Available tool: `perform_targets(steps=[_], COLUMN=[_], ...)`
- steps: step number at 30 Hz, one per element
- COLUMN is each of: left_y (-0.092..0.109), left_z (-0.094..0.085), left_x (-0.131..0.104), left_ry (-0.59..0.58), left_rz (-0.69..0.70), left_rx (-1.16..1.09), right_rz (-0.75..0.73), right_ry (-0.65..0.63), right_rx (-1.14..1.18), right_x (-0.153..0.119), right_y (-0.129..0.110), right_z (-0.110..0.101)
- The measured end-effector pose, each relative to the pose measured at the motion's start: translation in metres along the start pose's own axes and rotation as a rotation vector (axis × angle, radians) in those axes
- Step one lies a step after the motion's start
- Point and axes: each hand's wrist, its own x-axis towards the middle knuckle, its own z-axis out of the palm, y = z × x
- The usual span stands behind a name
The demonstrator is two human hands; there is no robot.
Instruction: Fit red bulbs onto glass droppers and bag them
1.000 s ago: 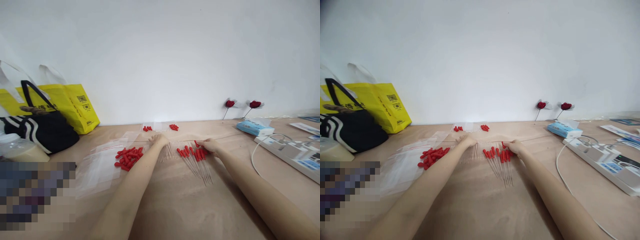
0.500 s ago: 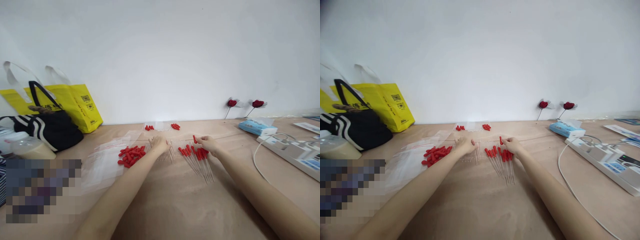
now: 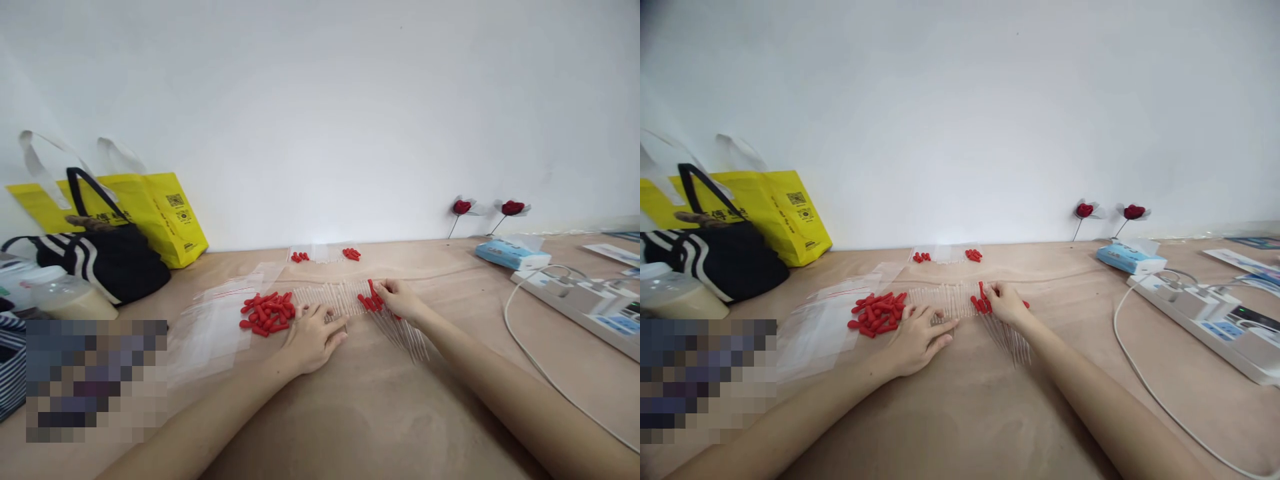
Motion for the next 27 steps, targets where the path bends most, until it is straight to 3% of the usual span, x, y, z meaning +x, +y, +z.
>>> perform_targets(steps=[4, 8, 12, 15, 18, 23, 27], left_y=[0.003, -0.001, -0.016, -0.021, -0.012, 0.012, 0.017], left_z=[-0.010, -0.025, -0.031, -0.029, -0.024, -0.012, -0.006], left_x=[-0.004, -0.025, -0.049, -0.053, -0.045, -0.031, -0.032], left_ry=[-0.077, -0.140, -0.090, 0.038, 0.102, -0.094, -0.117], left_rz=[0.057, 0.171, 0.199, 0.120, 0.029, 0.201, 0.210], left_rx=[-0.039, -0.157, -0.263, -0.303, -0.305, -0.359, -0.332], right_rz=[-0.052, -0.120, -0.317, -0.499, -0.617, -0.682, -0.688], right_ry=[0.025, 0.018, 0.000, -0.033, -0.054, -0.010, -0.009], right_rx=[-0.002, 0.005, -0.150, -0.354, -0.493, -0.564, -0.579], right_x=[-0.001, -0.009, -0.029, -0.046, -0.056, -0.062, -0.061], right_y=[0.002, 0.002, 0.001, 0.001, 0.002, 0.003, 0.002], right_z=[0.005, 0.017, 0.029, 0.033, 0.032, 0.031, 0.032])
